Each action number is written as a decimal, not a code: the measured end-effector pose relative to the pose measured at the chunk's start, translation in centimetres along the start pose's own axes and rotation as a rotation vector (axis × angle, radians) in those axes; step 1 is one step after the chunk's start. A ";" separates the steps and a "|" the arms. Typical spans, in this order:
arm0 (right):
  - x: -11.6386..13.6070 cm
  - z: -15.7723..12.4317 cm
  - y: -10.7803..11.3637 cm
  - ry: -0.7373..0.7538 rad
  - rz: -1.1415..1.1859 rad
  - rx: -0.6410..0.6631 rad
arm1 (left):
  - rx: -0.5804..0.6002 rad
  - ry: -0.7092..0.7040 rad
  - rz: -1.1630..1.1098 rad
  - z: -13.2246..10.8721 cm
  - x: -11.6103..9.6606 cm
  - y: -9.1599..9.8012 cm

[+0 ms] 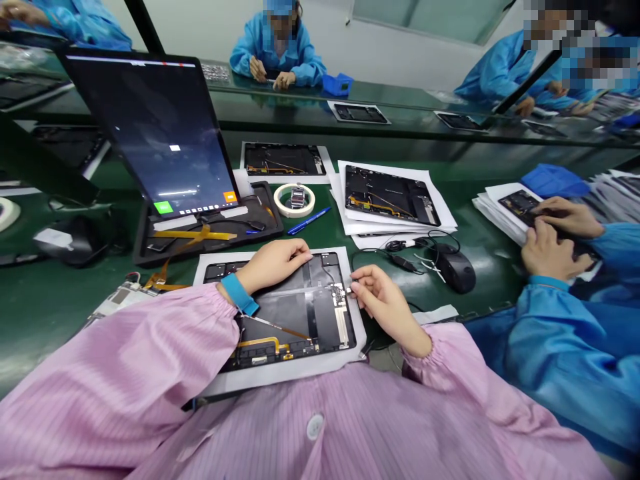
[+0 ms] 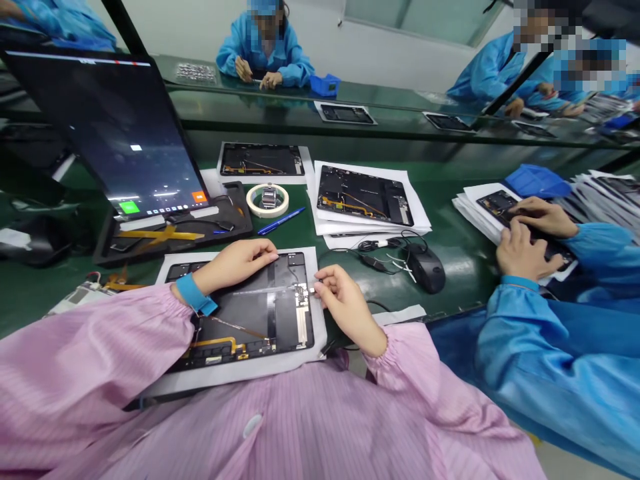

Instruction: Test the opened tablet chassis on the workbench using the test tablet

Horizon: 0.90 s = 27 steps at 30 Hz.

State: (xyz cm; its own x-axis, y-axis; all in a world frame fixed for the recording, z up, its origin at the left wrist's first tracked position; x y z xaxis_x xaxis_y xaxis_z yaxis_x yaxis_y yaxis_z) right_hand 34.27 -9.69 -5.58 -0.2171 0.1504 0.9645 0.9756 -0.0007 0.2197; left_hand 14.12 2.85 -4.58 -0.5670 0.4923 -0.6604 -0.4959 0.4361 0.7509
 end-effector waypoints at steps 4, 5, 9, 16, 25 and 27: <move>0.0 0.0 0.0 0.004 -0.023 0.047 | -0.007 -0.010 -0.001 0.0 0.0 0.0; 0.2 -0.1 0.0 0.022 -0.084 0.051 | -0.007 -0.010 0.000 0.0 0.0 0.0; 1.4 -1.2 -0.8 0.199 -0.676 -0.032 | -0.007 -0.009 0.001 0.0 -0.1 0.0; 1.2 -2.0 -1.9 0.305 -1.107 -0.060 | -0.005 -0.012 -0.022 0.1 0.1 0.0; 1.5 -2.1 -1.7 0.391 -1.094 0.044 | 0.009 0.005 -0.022 0.2 0.2 0.0; 1.5 -2.1 -2.2 0.375 -1.135 0.066 | 0.014 -0.012 -0.021 0.2 0.2 -0.1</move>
State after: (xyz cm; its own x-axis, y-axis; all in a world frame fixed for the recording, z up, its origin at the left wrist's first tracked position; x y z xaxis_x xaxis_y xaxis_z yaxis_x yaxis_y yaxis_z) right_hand 31.71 -11.56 -4.26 -0.9409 -0.2655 0.2100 0.2182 -0.0014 0.9759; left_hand 14.19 3.08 -4.79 -0.5485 0.4924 -0.6758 -0.4978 0.4570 0.7371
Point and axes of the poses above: each hand's wrist, its own z-axis towards the middle knuckle, its own y-axis out of the back of the hand, x = y × z, the point moved 2 cm from there along z, towards the middle knuckle
